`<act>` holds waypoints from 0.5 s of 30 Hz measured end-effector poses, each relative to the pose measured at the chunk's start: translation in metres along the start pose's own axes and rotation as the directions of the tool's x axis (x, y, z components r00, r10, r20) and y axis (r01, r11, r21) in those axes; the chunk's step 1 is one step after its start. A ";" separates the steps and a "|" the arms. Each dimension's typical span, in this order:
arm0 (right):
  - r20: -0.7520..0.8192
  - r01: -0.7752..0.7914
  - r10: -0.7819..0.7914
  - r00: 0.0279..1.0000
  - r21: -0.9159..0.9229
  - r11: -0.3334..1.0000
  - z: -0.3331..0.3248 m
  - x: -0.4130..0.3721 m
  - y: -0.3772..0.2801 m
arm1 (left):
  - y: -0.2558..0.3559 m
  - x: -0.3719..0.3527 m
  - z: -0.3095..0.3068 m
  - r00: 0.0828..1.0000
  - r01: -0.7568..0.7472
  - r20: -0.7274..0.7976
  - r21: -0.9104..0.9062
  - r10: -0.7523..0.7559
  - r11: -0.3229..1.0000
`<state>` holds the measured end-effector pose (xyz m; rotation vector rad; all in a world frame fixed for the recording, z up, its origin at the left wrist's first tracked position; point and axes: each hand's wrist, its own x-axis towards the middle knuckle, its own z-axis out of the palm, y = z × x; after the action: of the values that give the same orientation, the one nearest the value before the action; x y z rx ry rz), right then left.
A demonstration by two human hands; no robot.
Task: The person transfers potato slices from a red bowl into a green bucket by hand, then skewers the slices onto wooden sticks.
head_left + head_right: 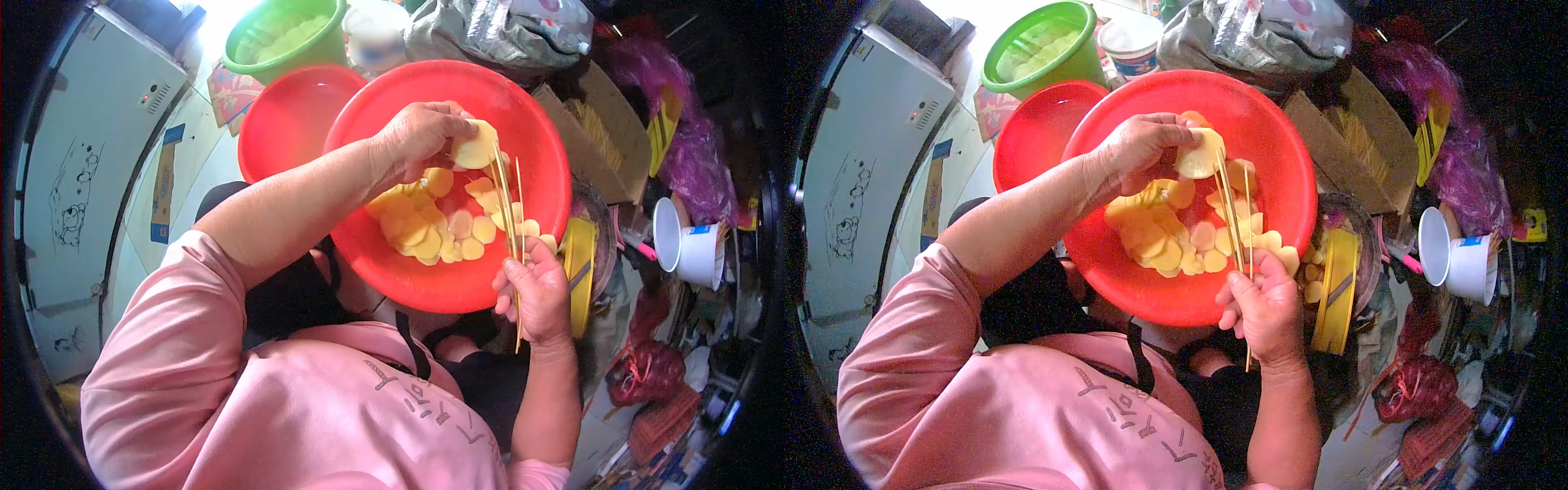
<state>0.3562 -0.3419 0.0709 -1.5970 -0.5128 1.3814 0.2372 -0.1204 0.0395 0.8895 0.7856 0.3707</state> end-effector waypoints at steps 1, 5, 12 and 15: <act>0.008 -0.002 0.002 1.000 0.010 1.000 0.000 0.000 0.000 | 0.001 -0.001 0.000 1.000 0.004 0.011 -0.041 -0.004 0.999; 0.035 0.007 -0.008 0.999 0.041 0.999 -0.001 0.002 0.002 | 0.004 -0.004 0.002 1.000 0.010 0.012 -0.062 -0.009 0.998; -0.009 -0.013 0.014 1.000 0.059 0.998 0.002 0.002 -0.002 | 0.002 -0.012 0.012 1.000 -0.009 -0.015 -0.094 0.007 0.996; -0.007 -0.019 0.019 1.000 0.072 0.997 0.001 0.001 -0.002 | 0.000 -0.013 0.014 0.999 -0.043 -0.025 -0.083 0.041 0.996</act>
<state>0.3557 -0.3396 0.0723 -1.5520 -0.4393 1.3919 0.2387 -0.1358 0.0505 0.8259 0.7679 0.4486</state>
